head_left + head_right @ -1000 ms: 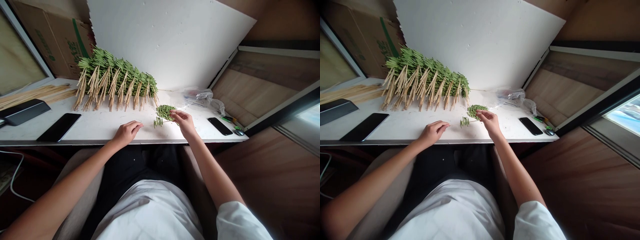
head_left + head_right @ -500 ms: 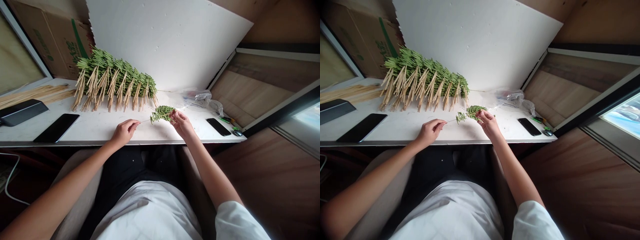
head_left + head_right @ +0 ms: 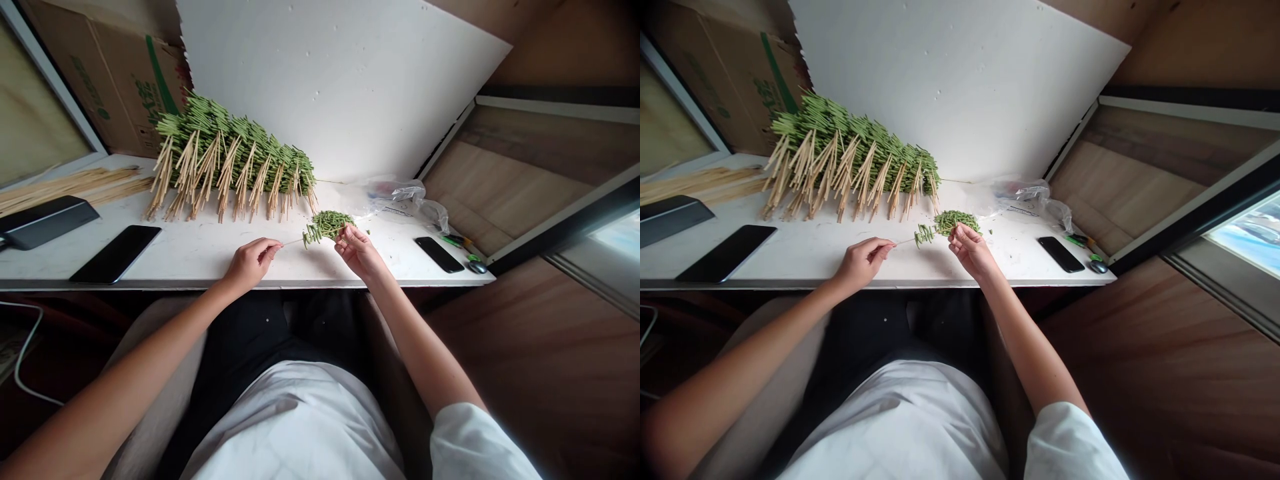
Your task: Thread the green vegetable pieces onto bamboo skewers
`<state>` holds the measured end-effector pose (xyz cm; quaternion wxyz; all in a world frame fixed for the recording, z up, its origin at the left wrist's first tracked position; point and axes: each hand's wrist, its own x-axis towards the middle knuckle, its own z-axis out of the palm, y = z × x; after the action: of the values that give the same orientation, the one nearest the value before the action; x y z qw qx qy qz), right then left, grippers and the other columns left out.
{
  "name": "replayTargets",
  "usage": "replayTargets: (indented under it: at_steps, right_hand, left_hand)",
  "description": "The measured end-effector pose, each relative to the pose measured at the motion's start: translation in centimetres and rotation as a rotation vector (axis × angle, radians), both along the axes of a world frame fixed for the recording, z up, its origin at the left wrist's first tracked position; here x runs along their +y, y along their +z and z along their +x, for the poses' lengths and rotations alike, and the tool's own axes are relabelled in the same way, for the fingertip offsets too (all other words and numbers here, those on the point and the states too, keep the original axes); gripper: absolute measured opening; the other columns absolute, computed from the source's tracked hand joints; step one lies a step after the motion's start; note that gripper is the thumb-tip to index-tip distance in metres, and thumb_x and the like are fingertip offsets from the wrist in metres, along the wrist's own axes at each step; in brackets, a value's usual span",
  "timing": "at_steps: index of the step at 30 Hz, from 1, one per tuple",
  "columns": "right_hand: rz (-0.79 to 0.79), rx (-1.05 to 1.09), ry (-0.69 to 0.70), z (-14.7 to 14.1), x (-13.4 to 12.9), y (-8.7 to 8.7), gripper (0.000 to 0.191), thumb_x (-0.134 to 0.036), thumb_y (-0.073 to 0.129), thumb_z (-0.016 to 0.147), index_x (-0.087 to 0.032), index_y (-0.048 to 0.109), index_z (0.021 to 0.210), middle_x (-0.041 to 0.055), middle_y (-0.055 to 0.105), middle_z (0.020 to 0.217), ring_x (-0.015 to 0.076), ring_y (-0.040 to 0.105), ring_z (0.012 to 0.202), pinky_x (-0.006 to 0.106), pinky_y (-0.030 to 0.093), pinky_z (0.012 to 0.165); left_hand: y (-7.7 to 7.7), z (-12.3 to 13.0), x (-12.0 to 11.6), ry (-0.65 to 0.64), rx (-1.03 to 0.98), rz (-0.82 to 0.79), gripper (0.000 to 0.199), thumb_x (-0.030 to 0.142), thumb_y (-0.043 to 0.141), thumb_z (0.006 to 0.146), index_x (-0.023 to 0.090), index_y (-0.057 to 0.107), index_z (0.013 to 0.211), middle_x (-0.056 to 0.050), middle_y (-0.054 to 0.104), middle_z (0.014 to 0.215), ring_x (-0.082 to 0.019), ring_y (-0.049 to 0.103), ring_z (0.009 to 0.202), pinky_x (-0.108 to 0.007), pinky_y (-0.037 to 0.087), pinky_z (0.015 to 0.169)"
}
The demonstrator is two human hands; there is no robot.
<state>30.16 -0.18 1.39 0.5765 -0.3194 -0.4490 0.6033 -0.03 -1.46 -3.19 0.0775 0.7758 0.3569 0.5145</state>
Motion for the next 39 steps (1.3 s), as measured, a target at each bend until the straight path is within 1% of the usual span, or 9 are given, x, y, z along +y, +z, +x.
replayTargets:
  at_steps: [4,7,10,14,21,26,33,37,39]
  right_hand:
    - [-0.054,0.032,0.017,-0.05,-0.12,0.16,0.032,-0.044,0.097,0.075,-0.028,0.077,0.095,0.0008,0.08,0.1,0.0197,0.076,0.11,0.025,0.061,0.08]
    - [-0.072,0.018,-0.011,-0.06,-0.19,0.3,0.035,-0.045,0.098,0.074,-0.027,0.077,0.095,0.0018,0.082,0.104,0.021,0.076,0.115,0.023,0.06,0.078]
    - [-0.073,0.002,-0.038,-0.05,-0.23,0.38,0.035,-0.046,0.097,0.075,-0.027,0.077,0.097,0.0016,0.082,0.105,0.0201,0.077,0.112,0.022,0.059,0.073]
    - [-0.055,-0.027,-0.073,0.02,-0.21,0.4,0.035,-0.046,0.096,0.074,-0.027,0.078,0.097,0.0013,0.082,0.103,0.0187,0.077,0.105,0.023,0.058,0.071]
    - [0.005,-0.13,-0.174,0.23,-0.01,0.25,0.037,-0.049,0.099,0.068,-0.027,0.081,0.092,0.0029,0.083,0.097,0.0236,0.078,0.1,0.029,0.059,0.068]
    - [0.045,-0.165,-0.219,0.28,0.02,0.37,0.037,-0.048,0.101,0.064,-0.026,0.082,0.088,0.0038,0.083,0.093,0.0246,0.078,0.095,0.03,0.056,0.061]
    - [0.121,-0.216,-0.229,0.47,-0.11,0.41,0.03,-0.041,0.101,0.066,-0.024,0.084,0.085,0.0048,0.082,0.088,0.0248,0.078,0.094,0.03,0.057,0.061]
    - [0.093,-0.225,-0.201,0.42,-0.27,0.54,0.03,-0.04,0.1,0.068,-0.024,0.084,0.086,0.005,0.083,0.09,0.0246,0.079,0.097,0.028,0.059,0.063]
    - [0.067,-0.218,-0.187,0.32,-0.33,0.64,0.031,-0.043,0.099,0.068,-0.024,0.083,0.087,0.0053,0.083,0.092,0.0245,0.078,0.098,0.029,0.059,0.065]
  left_hand:
    - [0.08,0.03,-0.05,0.003,-0.003,-0.006,0.027,0.036,0.059,0.109,0.017,0.076,0.105,-0.004,0.074,0.083,-0.014,0.061,0.065,-0.025,0.048,0.065]
    - [0.14,0.01,-0.07,-0.006,-0.003,-0.008,0.027,0.037,0.059,0.109,0.017,0.077,0.105,-0.004,0.074,0.083,-0.014,0.061,0.065,-0.025,0.048,0.065]
    - [0.21,0.0,-0.12,-0.009,0.002,-0.016,0.027,0.037,0.059,0.109,0.017,0.077,0.105,-0.005,0.074,0.083,-0.014,0.061,0.065,-0.025,0.048,0.065]
    - [0.24,0.0,-0.19,-0.006,0.013,-0.032,0.029,0.037,0.058,0.11,0.017,0.077,0.105,-0.005,0.075,0.086,-0.014,0.063,0.068,-0.025,0.048,0.065]
    - [0.15,0.03,-0.16,-0.005,0.018,-0.037,0.03,0.039,0.057,0.11,0.017,0.077,0.104,-0.006,0.077,0.09,-0.014,0.067,0.072,-0.024,0.05,0.065]
    - [0.07,-0.03,-0.11,0.002,0.03,-0.033,0.031,0.04,0.056,0.11,0.018,0.077,0.104,-0.006,0.078,0.09,-0.014,0.067,0.072,-0.024,0.051,0.067]
    - [0.03,-0.14,-0.17,0.002,0.054,-0.029,0.029,0.037,0.057,0.11,0.018,0.077,0.105,-0.007,0.078,0.091,-0.015,0.068,0.073,-0.025,0.051,0.071]
    - [0.09,-0.16,-0.16,-0.015,0.053,-0.011,0.028,0.035,0.057,0.11,0.017,0.077,0.104,-0.006,0.075,0.086,-0.015,0.066,0.072,-0.026,0.05,0.07]
    - [0.1,-0.14,-0.14,-0.01,0.053,-0.007,0.028,0.035,0.057,0.11,0.017,0.077,0.104,-0.005,0.073,0.083,-0.016,0.065,0.07,-0.026,0.049,0.069]
